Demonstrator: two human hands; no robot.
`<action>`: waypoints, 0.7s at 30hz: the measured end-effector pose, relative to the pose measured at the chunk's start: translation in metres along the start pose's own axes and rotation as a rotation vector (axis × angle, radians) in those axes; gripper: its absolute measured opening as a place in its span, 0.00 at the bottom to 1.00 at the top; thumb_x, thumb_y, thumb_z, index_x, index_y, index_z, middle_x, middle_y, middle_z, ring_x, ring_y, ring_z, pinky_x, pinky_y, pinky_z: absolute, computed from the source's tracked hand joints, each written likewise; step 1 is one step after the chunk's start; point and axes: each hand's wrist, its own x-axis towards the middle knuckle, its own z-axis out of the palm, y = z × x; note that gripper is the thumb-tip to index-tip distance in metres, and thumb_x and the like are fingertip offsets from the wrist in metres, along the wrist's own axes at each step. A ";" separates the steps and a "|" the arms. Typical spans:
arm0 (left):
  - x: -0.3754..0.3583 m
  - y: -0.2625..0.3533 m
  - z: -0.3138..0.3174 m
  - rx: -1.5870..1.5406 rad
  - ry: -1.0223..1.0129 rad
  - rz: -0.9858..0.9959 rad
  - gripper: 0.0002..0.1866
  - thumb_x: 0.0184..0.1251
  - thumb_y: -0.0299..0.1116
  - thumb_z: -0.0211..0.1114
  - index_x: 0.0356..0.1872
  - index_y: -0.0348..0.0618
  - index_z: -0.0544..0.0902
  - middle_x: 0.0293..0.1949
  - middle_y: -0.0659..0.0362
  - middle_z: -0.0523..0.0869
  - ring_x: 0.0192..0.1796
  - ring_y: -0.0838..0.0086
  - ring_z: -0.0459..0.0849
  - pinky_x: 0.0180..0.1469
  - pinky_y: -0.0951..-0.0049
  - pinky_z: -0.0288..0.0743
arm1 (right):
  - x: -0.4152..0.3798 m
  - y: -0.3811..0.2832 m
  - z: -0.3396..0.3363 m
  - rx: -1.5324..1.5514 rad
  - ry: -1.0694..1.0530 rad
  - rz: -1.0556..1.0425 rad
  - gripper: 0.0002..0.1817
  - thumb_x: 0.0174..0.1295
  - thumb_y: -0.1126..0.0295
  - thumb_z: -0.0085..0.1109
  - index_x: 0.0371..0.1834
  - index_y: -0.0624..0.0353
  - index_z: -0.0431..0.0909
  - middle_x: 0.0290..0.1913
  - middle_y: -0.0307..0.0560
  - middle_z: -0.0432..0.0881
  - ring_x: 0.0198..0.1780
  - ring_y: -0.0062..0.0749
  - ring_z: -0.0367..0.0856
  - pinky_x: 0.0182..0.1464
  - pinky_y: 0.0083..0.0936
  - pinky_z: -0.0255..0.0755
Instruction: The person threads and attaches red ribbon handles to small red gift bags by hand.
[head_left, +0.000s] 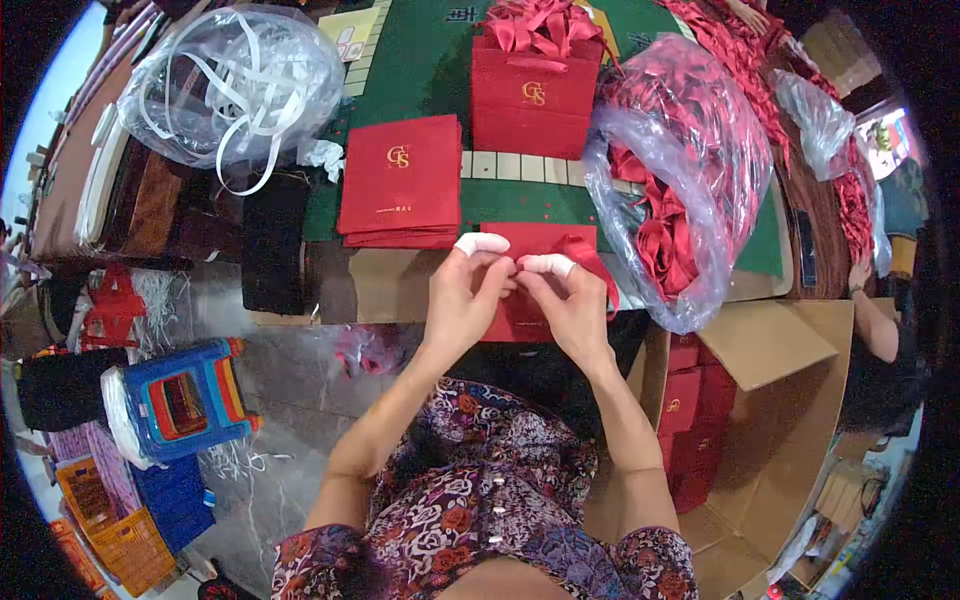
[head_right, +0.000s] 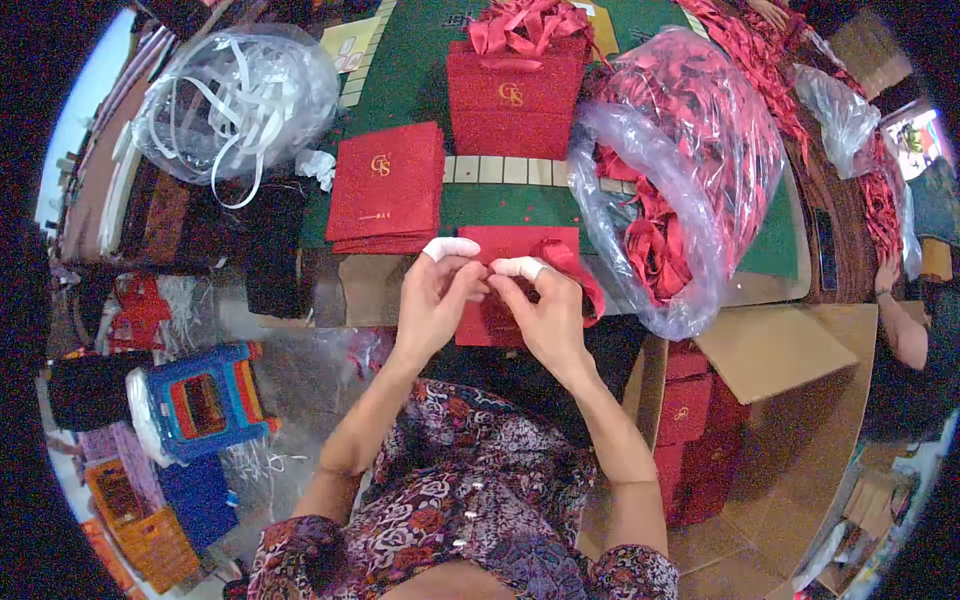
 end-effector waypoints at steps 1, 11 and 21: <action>-0.001 0.004 -0.001 0.001 0.000 -0.003 0.10 0.71 0.24 0.63 0.51 0.35 0.78 0.39 0.54 0.86 0.39 0.70 0.88 0.37 0.68 0.83 | 0.000 0.000 -0.001 0.001 -0.001 0.002 0.11 0.64 0.72 0.67 0.47 0.65 0.84 0.42 0.52 0.88 0.42 0.35 0.89 0.47 0.29 0.79; 0.022 0.001 0.005 1.167 -0.086 0.299 0.23 0.69 0.26 0.63 0.63 0.28 0.73 0.56 0.43 0.75 0.52 0.45 0.82 0.51 0.52 0.80 | 0.010 -0.001 -0.002 -0.232 0.076 -0.067 0.07 0.65 0.76 0.63 0.44 0.65 0.83 0.40 0.48 0.88 0.40 0.32 0.87 0.46 0.27 0.79; 0.017 0.016 0.001 0.922 -0.044 0.422 0.16 0.61 0.27 0.70 0.49 0.37 0.78 0.48 0.47 0.77 0.45 0.46 0.83 0.44 0.54 0.80 | 0.013 -0.006 0.002 -0.248 0.153 -0.082 0.07 0.61 0.72 0.65 0.40 0.63 0.83 0.39 0.54 0.87 0.41 0.49 0.87 0.43 0.37 0.78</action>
